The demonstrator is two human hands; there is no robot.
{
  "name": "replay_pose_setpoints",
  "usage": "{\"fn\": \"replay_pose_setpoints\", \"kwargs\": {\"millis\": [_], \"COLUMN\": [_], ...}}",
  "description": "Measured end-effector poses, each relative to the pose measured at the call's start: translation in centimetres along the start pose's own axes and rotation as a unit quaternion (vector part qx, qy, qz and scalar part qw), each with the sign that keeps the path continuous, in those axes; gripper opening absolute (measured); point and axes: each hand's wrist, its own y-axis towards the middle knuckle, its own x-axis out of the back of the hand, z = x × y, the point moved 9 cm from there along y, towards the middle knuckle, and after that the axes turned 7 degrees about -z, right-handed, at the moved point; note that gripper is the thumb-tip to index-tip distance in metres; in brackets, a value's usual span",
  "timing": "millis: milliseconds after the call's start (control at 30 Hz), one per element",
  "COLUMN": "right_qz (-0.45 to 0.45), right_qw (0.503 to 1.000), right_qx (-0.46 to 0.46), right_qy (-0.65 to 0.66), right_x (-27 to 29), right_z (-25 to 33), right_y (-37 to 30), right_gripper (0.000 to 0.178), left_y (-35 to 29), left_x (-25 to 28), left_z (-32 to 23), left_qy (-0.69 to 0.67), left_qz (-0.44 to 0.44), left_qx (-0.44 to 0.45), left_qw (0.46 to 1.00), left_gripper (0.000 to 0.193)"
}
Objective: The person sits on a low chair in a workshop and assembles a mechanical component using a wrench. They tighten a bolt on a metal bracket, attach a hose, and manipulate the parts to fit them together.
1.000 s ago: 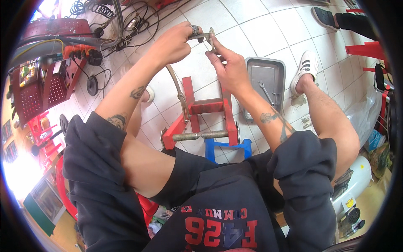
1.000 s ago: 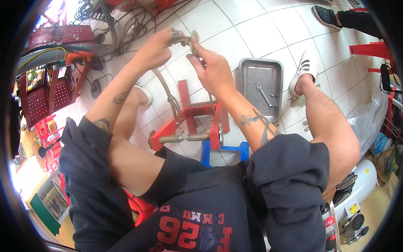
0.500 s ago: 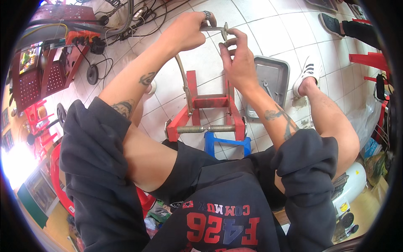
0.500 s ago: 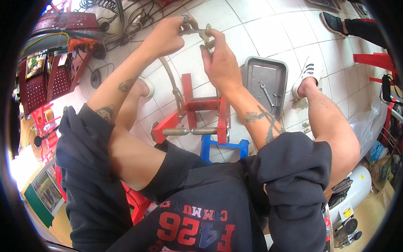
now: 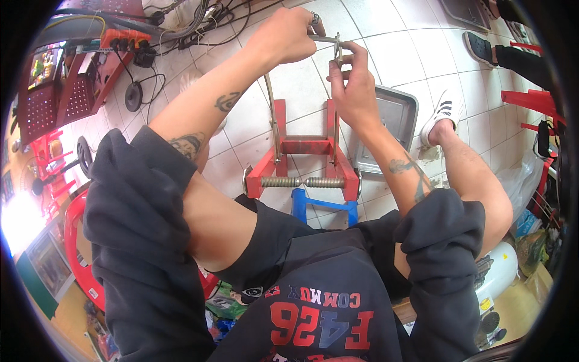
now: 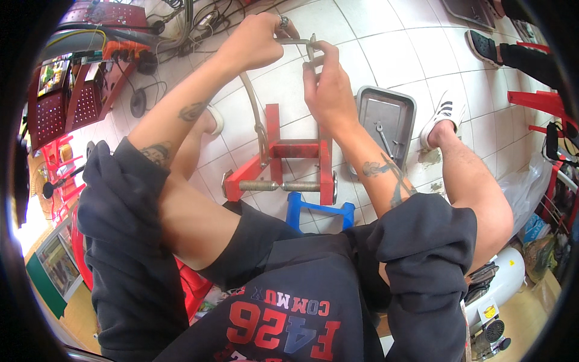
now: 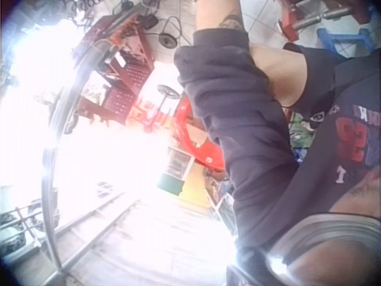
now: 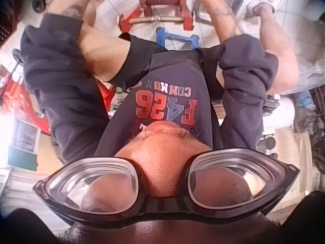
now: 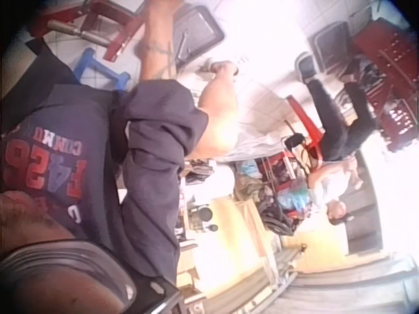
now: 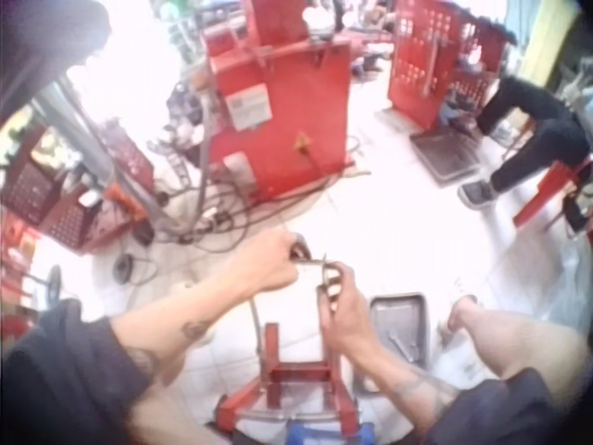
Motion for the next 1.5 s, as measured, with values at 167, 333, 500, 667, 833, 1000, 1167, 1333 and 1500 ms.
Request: {"fn": "replay_pose_setpoints", "kwargs": {"millis": [167, 333, 500, 667, 833, 1000, 1167, 1333, 1500], "right_qz": [-0.010, 0.009, 0.024, 0.038, 0.036, 0.046, 0.040, 0.041, 0.063], "right_qw": [0.999, 1.000, 1.000, 0.999, 0.999, 0.999, 0.999, 0.999, 0.998], "right_qx": [-0.025, -0.027, 0.006, 0.002, 0.010, 0.014, -0.005, -0.019, -0.019], "right_qy": [0.036, 0.009, -0.016, -0.016, 0.001, -0.001, 0.009, 0.022, 0.006], "right_x": [0.1, 0.0, -0.1, -0.2, 0.0, -0.2, -0.1, 0.0, -0.7], "right_z": [-0.4, -0.4, -0.4, -0.3, -0.4, -0.3, -1.1, -1.8, -1.5], "right_y": [0.0, 0.0, 0.2, 0.1, 0.0, -0.1, 0.0, 0.1, -0.1], "right_gripper": [0.048, 0.064, 0.068, 0.069, 0.071, 0.072, 0.075, 0.073, 0.066], "left_y": [-0.7, -0.6, -0.4, 0.3, 0.1, 1.8, 2.1, 1.7, 0.7], "left_x": [0.5, 1.8, 2.1, 3.2, 2.6, 4.7, 3.5, 0.4, -0.3], "left_z": [-0.6, -0.8, -0.5, -0.1, -0.8, -0.4, -2.0, -0.7, 0.8], "left_qy": [0.024, 0.014, -0.003, -0.041, 0.018, -0.009, -0.026, 0.005, -0.017], "left_qz": [0.006, -0.012, -0.015, -0.041, -0.042, -0.085, -0.038, 0.061, 0.114], "left_qx": [0.041, 0.058, 0.108, 0.049, 0.059, 0.024, -0.004, 0.000, -0.003], "left_qw": [0.999, 0.998, 0.994, 0.997, 0.997, 0.996, 0.999, 0.998, 0.993], "left_gripper": [0.043, 0.041, 0.041, 0.029, 0.032, 0.036, 0.036, 0.033, 0.034]}}
